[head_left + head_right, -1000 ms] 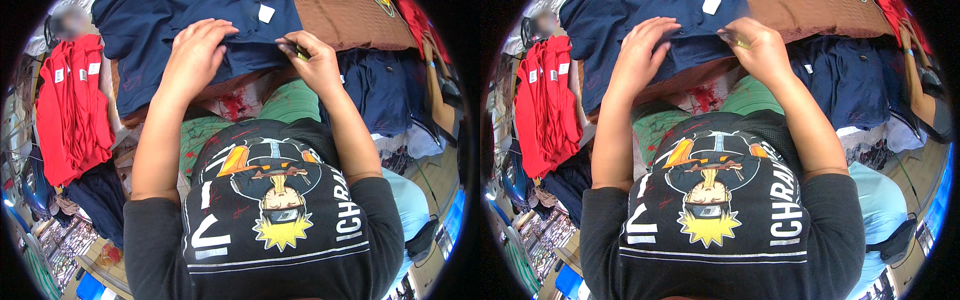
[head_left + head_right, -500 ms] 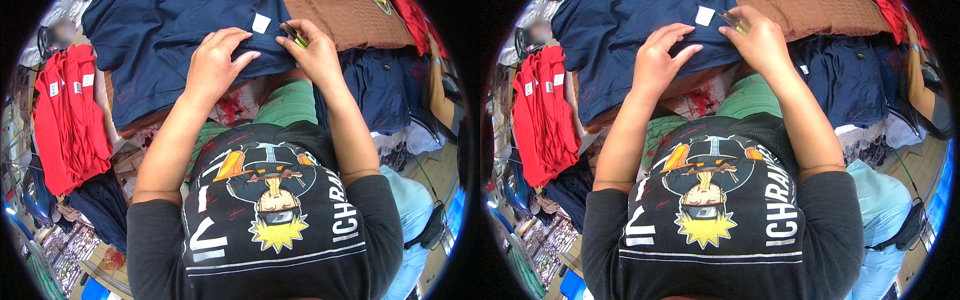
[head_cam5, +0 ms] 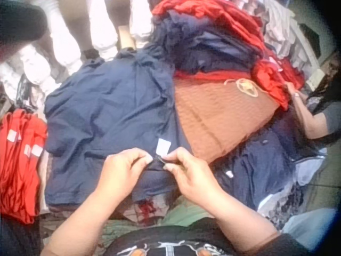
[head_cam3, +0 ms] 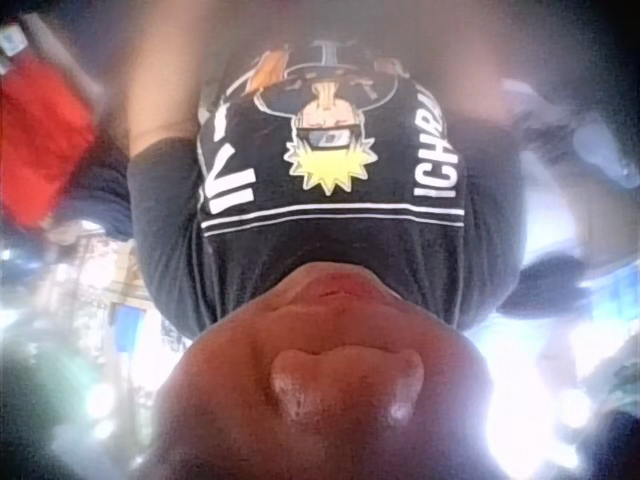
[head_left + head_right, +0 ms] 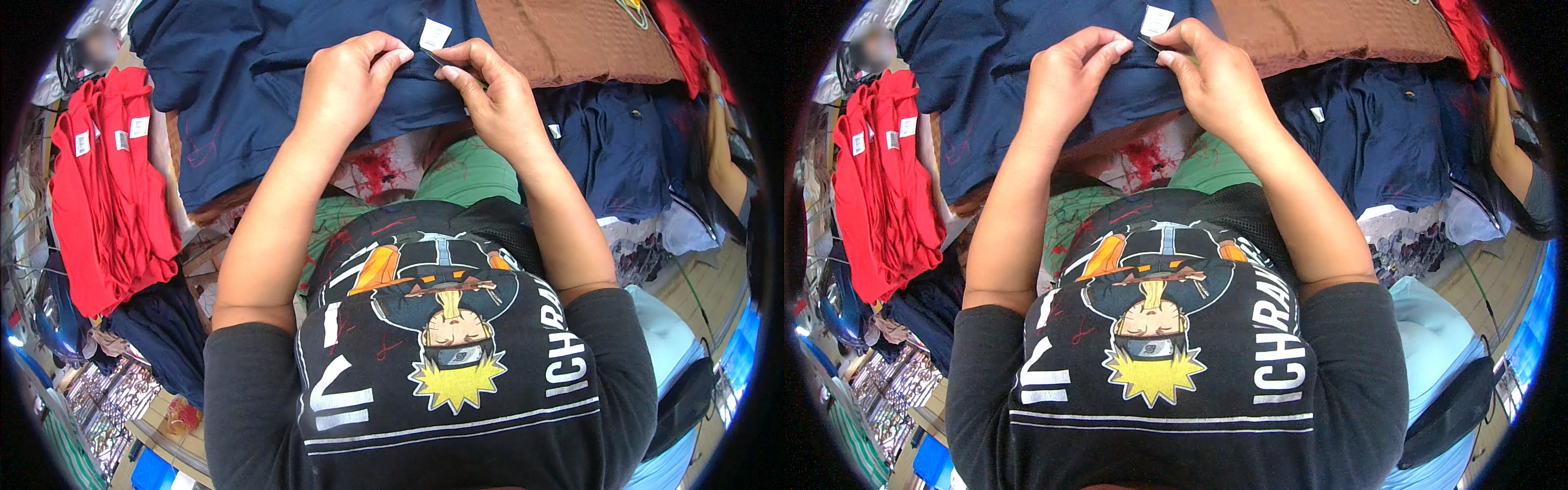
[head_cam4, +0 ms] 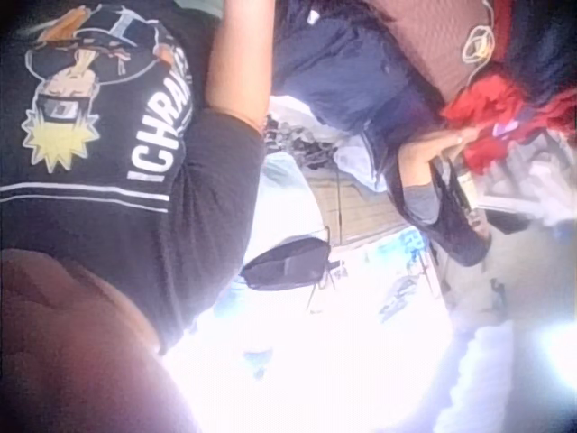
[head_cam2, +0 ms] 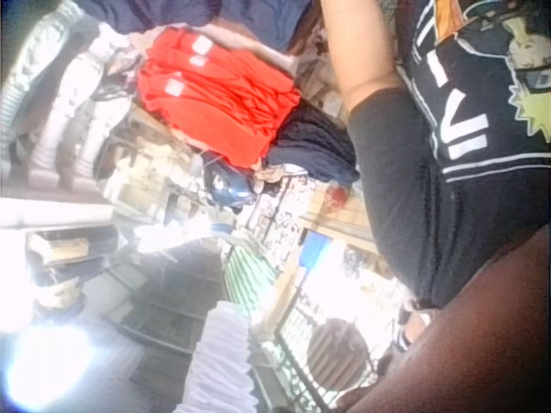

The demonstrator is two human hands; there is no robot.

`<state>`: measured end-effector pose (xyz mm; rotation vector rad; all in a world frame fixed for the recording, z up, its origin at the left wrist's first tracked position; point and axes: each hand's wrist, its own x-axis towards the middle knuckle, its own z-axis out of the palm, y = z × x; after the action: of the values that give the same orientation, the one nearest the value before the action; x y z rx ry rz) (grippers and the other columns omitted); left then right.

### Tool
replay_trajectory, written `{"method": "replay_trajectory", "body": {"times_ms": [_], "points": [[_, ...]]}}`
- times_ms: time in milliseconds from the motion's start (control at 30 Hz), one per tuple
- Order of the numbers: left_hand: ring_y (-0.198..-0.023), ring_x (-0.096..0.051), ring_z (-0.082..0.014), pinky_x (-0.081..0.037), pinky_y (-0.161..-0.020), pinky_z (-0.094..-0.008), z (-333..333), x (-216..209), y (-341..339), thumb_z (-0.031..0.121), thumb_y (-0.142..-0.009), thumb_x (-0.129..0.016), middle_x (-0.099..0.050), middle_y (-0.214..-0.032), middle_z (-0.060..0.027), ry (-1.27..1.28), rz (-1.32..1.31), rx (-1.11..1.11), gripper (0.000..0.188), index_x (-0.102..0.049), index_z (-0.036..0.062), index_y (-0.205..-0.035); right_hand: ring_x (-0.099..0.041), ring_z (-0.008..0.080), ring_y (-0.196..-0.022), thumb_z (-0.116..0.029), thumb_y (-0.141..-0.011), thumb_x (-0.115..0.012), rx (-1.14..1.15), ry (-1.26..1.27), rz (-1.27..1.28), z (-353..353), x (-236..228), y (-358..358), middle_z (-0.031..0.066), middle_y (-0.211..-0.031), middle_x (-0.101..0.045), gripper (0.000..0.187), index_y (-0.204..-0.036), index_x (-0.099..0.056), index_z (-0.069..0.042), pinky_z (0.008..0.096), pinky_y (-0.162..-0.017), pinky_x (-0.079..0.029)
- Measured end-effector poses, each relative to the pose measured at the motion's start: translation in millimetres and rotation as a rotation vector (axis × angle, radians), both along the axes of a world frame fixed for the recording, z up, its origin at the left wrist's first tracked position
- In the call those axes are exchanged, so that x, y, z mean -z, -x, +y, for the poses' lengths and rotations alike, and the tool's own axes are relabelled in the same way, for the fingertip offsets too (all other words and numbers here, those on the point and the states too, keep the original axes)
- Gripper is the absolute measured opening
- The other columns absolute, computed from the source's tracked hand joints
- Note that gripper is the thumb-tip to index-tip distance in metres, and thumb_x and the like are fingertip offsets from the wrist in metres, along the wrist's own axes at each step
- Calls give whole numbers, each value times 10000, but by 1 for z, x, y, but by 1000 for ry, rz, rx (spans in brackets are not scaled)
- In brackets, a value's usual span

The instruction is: The person trims and removes excess threads from dark blue shirts using small shears, handling them one by one on a work table.

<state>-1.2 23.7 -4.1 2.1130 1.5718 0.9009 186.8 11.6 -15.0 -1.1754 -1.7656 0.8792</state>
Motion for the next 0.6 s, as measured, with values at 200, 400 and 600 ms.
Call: {"method": "replay_trajectory", "body": {"times_ms": [200, 400, 600], "points": [[-772, -667, -105, -514, -721, -254, 4, 0, 7, 189, -911, -619, -711, -826, -66, 137, -56, 36, 189, -679, 31, -994, -652, 334, -918, -66, -866, -603, -62, -49, -109, -2, -7, -5, 158, -943, -671, 149, -1011, -603, -29, 375, -788, -507], [-793, -664, -96, -518, -744, -250, 7, 2, 8, 178, -923, -601, -720, -884, -56, 169, -124, 53, 197, -672, 11, -999, -629, 348, -886, -118, -860, -603, -65, -184, -290, -3, -11, -1, 132, -958, -644, 148, -997, -614, -65, 417, -745, -501], [-796, -663, -95, -519, -744, -249, 7, 1, 8, 183, -922, -603, -721, -885, -58, 197, -134, 49, 205, -673, 5, -997, -632, 341, -863, -156, -873, -582, -34, -205, -449, -6, -19, 4, 124, -945, -639, 146, -995, -621, -87, 441, -730, -501]]}}
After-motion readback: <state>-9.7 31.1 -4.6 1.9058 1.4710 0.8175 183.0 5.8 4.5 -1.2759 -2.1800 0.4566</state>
